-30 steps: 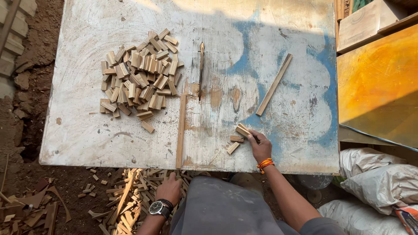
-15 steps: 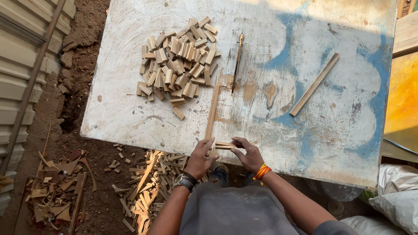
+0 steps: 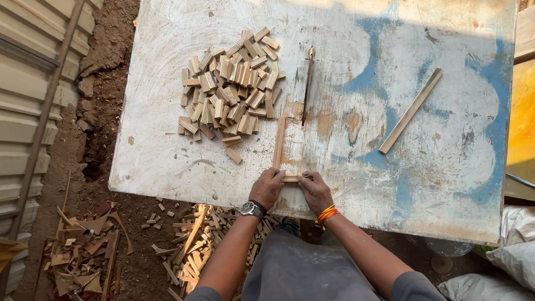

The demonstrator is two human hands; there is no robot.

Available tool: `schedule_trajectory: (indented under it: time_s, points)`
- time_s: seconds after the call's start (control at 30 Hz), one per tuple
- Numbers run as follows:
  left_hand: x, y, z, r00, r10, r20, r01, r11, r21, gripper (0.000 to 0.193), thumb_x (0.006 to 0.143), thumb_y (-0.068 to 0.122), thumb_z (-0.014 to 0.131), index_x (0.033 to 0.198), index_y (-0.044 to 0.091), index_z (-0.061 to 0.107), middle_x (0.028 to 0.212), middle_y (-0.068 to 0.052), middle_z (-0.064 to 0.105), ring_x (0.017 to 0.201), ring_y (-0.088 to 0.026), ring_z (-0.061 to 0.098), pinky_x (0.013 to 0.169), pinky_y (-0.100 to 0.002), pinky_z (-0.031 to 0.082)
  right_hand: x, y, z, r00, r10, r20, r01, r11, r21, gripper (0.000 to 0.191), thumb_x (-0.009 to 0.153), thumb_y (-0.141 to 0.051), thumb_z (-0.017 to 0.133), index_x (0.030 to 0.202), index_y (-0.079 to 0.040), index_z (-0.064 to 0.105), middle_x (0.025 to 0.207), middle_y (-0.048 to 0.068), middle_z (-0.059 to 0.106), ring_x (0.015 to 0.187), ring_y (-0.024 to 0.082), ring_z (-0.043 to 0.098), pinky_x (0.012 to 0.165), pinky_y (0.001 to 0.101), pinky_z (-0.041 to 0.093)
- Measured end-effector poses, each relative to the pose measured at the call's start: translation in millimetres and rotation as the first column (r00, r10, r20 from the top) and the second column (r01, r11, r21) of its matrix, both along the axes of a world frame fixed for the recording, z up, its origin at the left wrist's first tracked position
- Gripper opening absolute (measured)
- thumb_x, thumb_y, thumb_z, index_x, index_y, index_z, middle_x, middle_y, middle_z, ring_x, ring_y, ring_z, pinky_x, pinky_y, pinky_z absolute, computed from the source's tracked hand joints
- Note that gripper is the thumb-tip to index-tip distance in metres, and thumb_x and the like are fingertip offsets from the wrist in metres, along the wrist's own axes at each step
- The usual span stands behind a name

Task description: The person stacks small wooden pieces on a table saw and pushes them through the blade to cut them into shorter segments. The cut pieces accumulate in a pile on the table while the person repeatedly gathers, aligns, and cuts additional pieces.

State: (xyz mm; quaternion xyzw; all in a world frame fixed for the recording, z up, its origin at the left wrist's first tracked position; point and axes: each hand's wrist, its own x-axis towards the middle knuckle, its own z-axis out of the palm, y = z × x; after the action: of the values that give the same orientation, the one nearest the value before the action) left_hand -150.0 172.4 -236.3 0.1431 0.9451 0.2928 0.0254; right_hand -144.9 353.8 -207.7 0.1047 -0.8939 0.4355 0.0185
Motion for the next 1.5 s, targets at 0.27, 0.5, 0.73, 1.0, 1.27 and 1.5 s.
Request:
schedule_trajectory:
  time_s: [0.27,0.5,0.73,1.0,1.27,1.5]
  points:
    - [-16.9,-17.1,-8.2,0.987,0.045,0.157,-0.054,0.997,0.056,0.038,0.083,0.009,0.075,0.121,0.007,0.068,0.107,-0.012,0.063,0.092,-0.033,0.067,0.078,-0.045,0.058,-11.1,-19.1,-9.2,0.992,-0.109,-0.068,0.105,0.993,-0.054,0.029,0.09,-0.008,0.073,0.118,-0.009,0.074,0.117,0.011,0.073,0.105,0.03,0.072,0.09,0.038,0.058]
    - [-26.4,-21.9,-16.8,0.996,-0.079,0.047,0.084,0.989,-0.121,0.025,0.088,0.005,0.064,0.113,0.005,0.069,0.099,-0.01,0.063,0.09,-0.028,0.066,0.076,-0.041,0.058,-15.9,-32.3,-11.7,0.974,-0.216,0.063,0.22,0.974,-0.054,0.027,0.087,-0.007,0.075,0.114,-0.009,0.075,0.112,0.012,0.073,0.096,0.027,0.073,0.081,0.0362,0.06]
    - [-45.0,-25.0,-21.4,0.955,-0.091,0.284,0.143,0.975,-0.168,0.014,0.091,0.015,0.066,0.099,0.004,0.068,0.094,-0.011,0.063,0.09,-0.028,0.065,0.076,-0.042,0.057,-30.2,-25.4,-14.1,0.993,-0.108,0.037,0.11,0.993,-0.044,0.024,0.088,-0.007,0.074,0.112,-0.008,0.075,0.107,0.01,0.074,0.092,0.026,0.074,0.079,0.0341,0.061]
    - [-87.5,-24.1,-23.1,0.972,-0.217,0.093,0.231,0.957,-0.177,0.018,0.09,0.003,0.061,0.107,0.002,0.068,0.103,-0.01,0.063,0.094,-0.028,0.065,0.076,-0.039,0.06,-68.2,-28.5,-19.4,0.967,-0.189,0.168,0.213,0.967,-0.139,0.041,0.09,-0.006,0.073,0.128,-0.005,0.056,0.112,0.013,0.074,0.102,0.021,0.076,0.085,0.0314,0.063]
    - [-205.6,-9.8,-27.6,0.961,-0.265,0.077,0.276,0.913,-0.3,0.016,0.09,-0.001,0.058,0.1,0.005,0.069,0.106,-0.009,0.064,0.1,-0.027,0.066,0.079,-0.039,0.062,-102.9,5.4,-12.8,0.968,-0.23,0.104,0.244,0.959,-0.147,0.052,0.088,-0.006,0.075,0.134,-0.001,0.051,0.119,0.015,0.069,0.106,0.022,0.072,0.091,0.0335,0.06]
    - [-264.1,6.9,-31.8,0.961,-0.265,0.083,0.277,0.895,-0.349,0.015,0.094,0.001,0.057,0.099,0.005,0.071,0.107,-0.01,0.066,0.097,-0.025,0.068,0.079,-0.037,0.062,-40.7,94.3,-9.3,0.844,-0.491,0.216,0.509,0.86,-0.033,0.034,0.091,-0.011,0.074,0.123,-0.002,0.064,0.115,0.01,0.074,0.099,0.017,0.075,0.085,0.0314,0.061]
